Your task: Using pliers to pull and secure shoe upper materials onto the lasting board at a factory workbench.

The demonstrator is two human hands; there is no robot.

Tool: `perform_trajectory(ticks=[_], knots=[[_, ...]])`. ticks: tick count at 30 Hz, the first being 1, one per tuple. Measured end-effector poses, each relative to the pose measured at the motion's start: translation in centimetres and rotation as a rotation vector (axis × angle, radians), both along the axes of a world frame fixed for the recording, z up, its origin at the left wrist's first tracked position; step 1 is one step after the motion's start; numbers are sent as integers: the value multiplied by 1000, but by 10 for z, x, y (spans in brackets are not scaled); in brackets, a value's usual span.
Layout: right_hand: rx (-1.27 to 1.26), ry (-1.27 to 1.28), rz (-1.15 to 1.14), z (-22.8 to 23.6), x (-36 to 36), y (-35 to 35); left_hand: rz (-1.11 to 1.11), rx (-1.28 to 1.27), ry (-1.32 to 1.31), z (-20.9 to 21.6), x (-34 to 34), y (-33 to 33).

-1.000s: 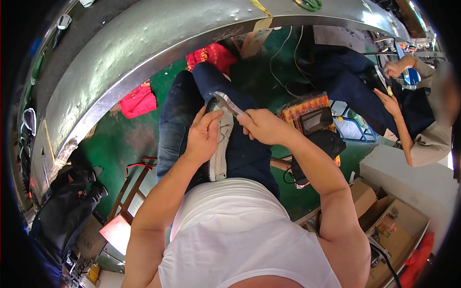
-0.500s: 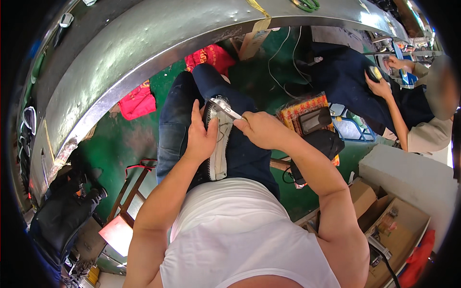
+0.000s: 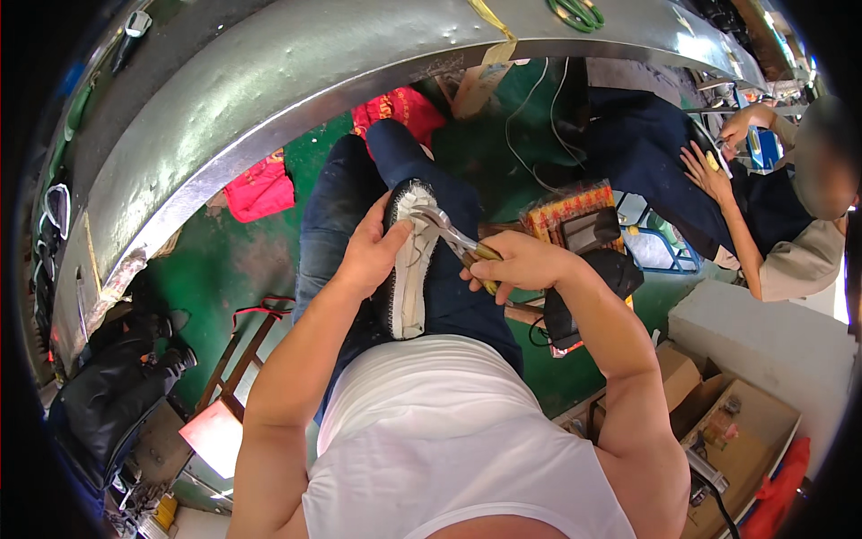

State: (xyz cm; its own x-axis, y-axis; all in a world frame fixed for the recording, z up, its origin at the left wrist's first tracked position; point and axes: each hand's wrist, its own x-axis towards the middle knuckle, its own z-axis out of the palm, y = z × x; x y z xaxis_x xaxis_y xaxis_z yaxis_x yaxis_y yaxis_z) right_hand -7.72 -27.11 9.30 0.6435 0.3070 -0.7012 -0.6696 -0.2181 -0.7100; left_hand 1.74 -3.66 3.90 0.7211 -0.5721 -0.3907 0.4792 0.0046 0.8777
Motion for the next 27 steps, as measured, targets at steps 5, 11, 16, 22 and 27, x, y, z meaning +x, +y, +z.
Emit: perform_trajectory(ticks=[5, 11, 16, 22, 27], knots=[[-377, -416, 248, -2, 8, 5, 11, 9, -12, 0, -2, -2], [-432, -476, -55, -29, -21, 35, 26, 82, -162, -21, -9, -2], [-518, -495, -141, -29, -42, 43, 5, 139, -338, -21, -15, -9], [-686, -394, 40, -14, -42, 29, 30, 251, -95, -1, -6, -26], [-711, -763, -14, -24, -47, 16, 53, 208, -39, -2, -7, -25]])
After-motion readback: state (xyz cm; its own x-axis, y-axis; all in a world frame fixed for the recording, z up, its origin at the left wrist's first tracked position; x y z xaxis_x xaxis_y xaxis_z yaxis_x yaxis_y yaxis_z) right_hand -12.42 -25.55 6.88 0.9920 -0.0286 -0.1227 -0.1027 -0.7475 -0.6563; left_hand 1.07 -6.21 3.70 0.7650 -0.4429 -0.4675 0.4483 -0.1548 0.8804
